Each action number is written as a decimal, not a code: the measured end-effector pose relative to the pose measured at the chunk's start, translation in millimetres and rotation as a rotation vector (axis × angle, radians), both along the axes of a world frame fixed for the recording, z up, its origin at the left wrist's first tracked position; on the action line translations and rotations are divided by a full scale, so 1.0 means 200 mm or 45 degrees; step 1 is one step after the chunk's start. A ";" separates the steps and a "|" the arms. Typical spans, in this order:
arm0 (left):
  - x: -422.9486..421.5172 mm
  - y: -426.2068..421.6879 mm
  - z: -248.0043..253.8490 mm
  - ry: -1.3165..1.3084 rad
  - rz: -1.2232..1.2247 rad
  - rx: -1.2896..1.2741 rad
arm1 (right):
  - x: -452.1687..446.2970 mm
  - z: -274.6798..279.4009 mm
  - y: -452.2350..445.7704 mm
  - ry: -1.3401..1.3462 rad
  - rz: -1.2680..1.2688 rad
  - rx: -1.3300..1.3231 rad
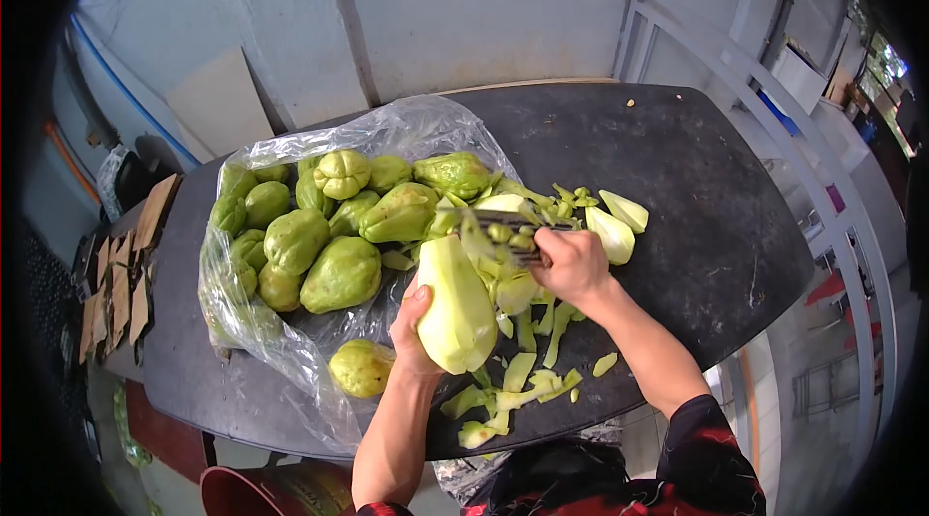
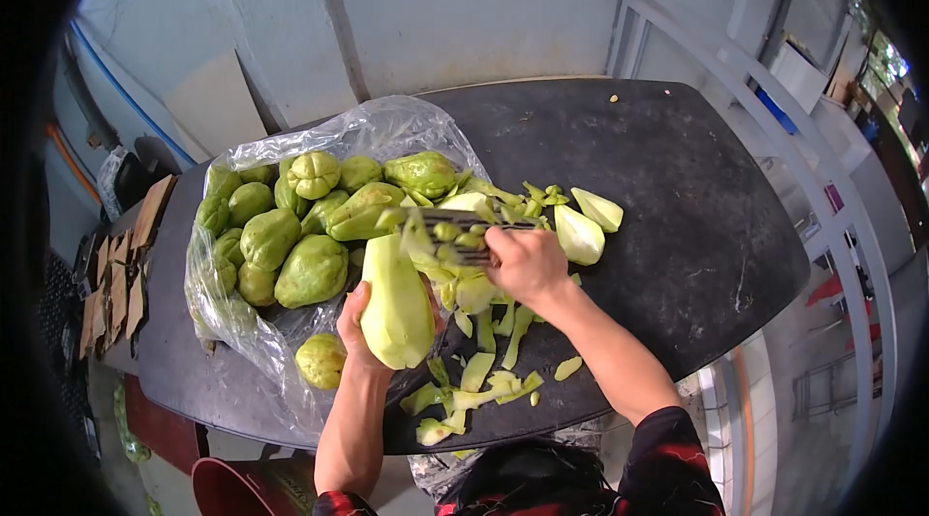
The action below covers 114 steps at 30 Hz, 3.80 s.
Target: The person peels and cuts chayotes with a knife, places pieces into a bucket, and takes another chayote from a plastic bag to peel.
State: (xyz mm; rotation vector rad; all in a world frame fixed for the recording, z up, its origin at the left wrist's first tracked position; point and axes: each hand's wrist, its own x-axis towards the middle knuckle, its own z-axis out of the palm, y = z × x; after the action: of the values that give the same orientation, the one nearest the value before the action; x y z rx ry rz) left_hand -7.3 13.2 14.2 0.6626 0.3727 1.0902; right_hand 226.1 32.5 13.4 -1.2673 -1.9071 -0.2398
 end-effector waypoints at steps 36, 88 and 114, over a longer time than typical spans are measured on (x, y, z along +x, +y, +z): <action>0.03 0.01 0.00 -0.312 0.223 -0.174 | -0.18 0.06 -0.14 -0.184 0.299 0.262; 0.02 -0.02 -0.05 -0.263 -0.117 -0.016 | -0.14 0.15 -0.20 -0.107 0.263 0.201; 0.01 0.02 -0.01 -0.299 -0.299 -0.004 | -0.01 0.07 -0.06 0.149 -0.031 -0.142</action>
State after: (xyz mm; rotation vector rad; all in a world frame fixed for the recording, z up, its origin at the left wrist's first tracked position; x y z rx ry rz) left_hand -5.4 16.6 13.0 0.5527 0.0913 0.9305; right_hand 224.7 20.1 27.1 -1.3484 -1.8270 -0.0707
